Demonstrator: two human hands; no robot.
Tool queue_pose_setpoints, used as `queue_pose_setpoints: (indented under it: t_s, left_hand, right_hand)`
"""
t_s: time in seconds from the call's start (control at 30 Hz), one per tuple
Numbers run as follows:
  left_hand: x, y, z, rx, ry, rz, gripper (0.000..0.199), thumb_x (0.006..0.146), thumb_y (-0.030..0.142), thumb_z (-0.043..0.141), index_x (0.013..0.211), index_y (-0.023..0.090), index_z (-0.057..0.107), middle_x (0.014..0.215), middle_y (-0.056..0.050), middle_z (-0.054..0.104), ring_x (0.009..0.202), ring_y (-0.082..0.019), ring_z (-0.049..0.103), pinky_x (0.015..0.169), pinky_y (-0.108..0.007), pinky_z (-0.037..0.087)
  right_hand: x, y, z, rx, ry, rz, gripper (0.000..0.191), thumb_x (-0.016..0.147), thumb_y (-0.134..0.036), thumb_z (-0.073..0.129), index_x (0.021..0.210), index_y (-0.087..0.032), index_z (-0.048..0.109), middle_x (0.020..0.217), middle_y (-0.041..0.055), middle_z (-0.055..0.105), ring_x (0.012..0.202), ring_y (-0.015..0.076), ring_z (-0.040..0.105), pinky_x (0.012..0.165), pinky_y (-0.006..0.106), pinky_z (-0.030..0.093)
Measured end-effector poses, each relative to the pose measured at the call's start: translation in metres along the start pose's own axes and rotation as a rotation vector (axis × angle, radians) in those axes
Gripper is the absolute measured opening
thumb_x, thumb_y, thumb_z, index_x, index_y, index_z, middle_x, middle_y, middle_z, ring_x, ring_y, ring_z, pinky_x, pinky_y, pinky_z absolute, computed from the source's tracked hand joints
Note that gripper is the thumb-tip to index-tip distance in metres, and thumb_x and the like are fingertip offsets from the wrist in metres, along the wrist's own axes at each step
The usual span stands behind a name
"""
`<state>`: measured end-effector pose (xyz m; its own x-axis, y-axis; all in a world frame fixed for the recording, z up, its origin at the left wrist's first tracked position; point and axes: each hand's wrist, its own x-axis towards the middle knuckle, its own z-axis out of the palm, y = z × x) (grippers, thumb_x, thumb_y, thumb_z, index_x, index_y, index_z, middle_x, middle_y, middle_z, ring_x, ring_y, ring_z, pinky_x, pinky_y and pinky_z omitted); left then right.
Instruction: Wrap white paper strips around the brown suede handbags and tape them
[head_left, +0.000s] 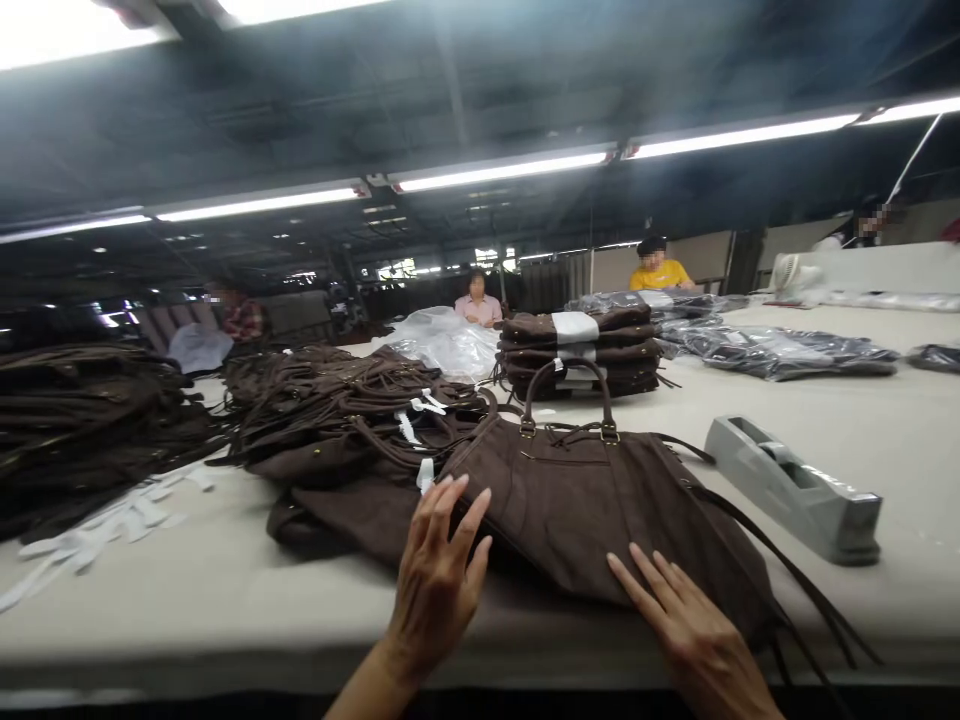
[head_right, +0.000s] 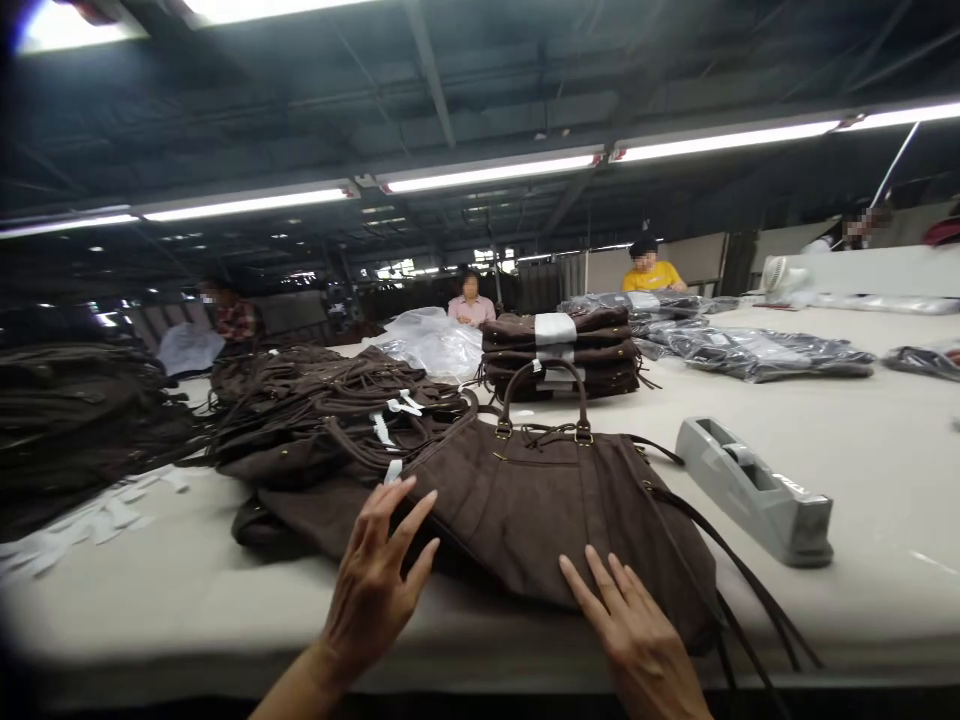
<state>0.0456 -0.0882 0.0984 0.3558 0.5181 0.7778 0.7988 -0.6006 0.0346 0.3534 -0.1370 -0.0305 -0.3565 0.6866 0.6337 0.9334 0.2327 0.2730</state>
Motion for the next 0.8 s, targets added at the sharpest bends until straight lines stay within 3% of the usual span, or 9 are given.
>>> queue_pose_setpoints:
  t_s: [0.07,0.17,0.27,0.33,0.4,0.47,0.57,0.67,0.8]
  left_hand:
    - [0.026,-0.024,-0.01,0.14,-0.171,0.276,0.044,0.088,0.014,0.051,0.131,0.025,0.051,0.145,-0.008,0.043,0.138,-0.03,0.033,0.114,-0.056,0.027]
    - [0.051,-0.059,-0.006,0.184,-0.366,0.543,0.037,0.091,0.012,0.045,0.126,0.022,0.055,0.122,-0.006,0.062,0.12,-0.022,0.053,0.111,-0.05,0.035]
    - [0.045,-0.085,0.018,0.226,-0.387,0.684,0.033,0.092,0.01,0.042,0.12,0.017,0.058,0.086,-0.003,0.067,0.079,-0.015,0.063,0.085,-0.034,0.053]
    - [0.024,-0.094,0.038,0.28,-0.289,0.743,0.034,0.091,0.008,0.04,0.12,0.013,0.058,0.081,-0.005,0.068,0.071,-0.015,0.063,0.075,-0.03,0.055]
    - [-0.003,-0.096,0.056,0.342,-0.17,0.718,0.039,0.09,0.005,0.038,0.125,0.009,0.054,0.091,-0.009,0.071,0.081,-0.018,0.067,0.08,-0.032,0.055]
    - [-0.026,-0.093,0.067,0.377,-0.127,0.617,0.048,0.089,0.004,0.036,0.136,0.008,0.044,0.109,-0.013,0.07,0.098,-0.021,0.066,0.09,-0.034,0.052]
    - [-0.045,-0.081,0.068,0.345,-0.212,0.496,0.064,0.084,0.003,0.034,0.147,0.008,0.025,0.136,-0.017,0.055,0.126,-0.024,0.052,0.105,-0.037,0.043]
    - [-0.046,-0.068,0.059,0.299,-0.338,0.46,0.075,0.077,0.01,0.043,0.149,0.013,0.021,0.15,-0.019,0.036,0.137,-0.032,0.036,0.109,-0.046,0.036]
    - [-0.039,-0.059,0.063,0.28,-0.35,0.455,0.081,0.074,0.021,0.055,0.148,0.026,0.025,0.147,-0.02,0.04,0.129,-0.038,0.045,0.102,-0.053,0.04]
  right_hand:
    - [0.002,0.0,-0.003,-0.004,-0.002,-0.009,0.082,0.075,0.006,0.034,0.149,-0.028,0.027,0.147,0.0071,0.043,0.123,0.026,0.053,0.097,0.04,0.052]
    - [0.007,0.004,-0.008,0.004,-0.01,-0.019,0.082,0.075,0.005,0.036,0.149,-0.027,0.026,0.141,0.0093,0.05,0.121,0.0254,0.055,0.096,0.039,0.053]
    - [0.013,0.007,-0.015,0.028,-0.035,0.001,0.083,0.074,0.005,0.037,0.15,-0.026,0.025,0.136,0.0108,0.055,0.117,0.0235,0.058,0.095,0.037,0.053]
    - [0.017,0.008,-0.019,0.044,-0.062,0.009,0.085,0.073,0.005,0.039,0.15,-0.027,0.024,0.134,0.0105,0.057,0.115,0.0226,0.06,0.094,0.036,0.054]
    - [0.02,0.006,-0.021,0.047,-0.076,-0.003,0.086,0.073,0.004,0.042,0.15,-0.03,0.024,0.133,0.0107,0.058,0.113,0.0234,0.061,0.092,0.036,0.055]
    - [0.02,0.005,-0.02,0.034,-0.064,-0.03,0.086,0.074,0.003,0.044,0.15,-0.032,0.023,0.134,0.0123,0.057,0.113,0.0249,0.061,0.09,0.037,0.055]
    - [0.018,0.006,-0.017,0.013,-0.038,-0.074,0.084,0.077,0.003,0.044,0.15,-0.033,0.022,0.139,0.0158,0.051,0.116,0.0266,0.06,0.091,0.038,0.055]
    - [0.016,0.006,-0.017,0.015,-0.038,-0.09,0.081,0.08,0.003,0.043,0.149,-0.033,0.022,0.142,0.017,0.047,0.118,0.0275,0.058,0.092,0.039,0.054]
    - [0.015,0.001,-0.022,0.055,-0.076,-0.035,0.083,0.08,0.001,0.047,0.148,-0.038,0.022,0.145,0.0124,0.045,0.122,0.0273,0.054,0.095,0.041,0.052]
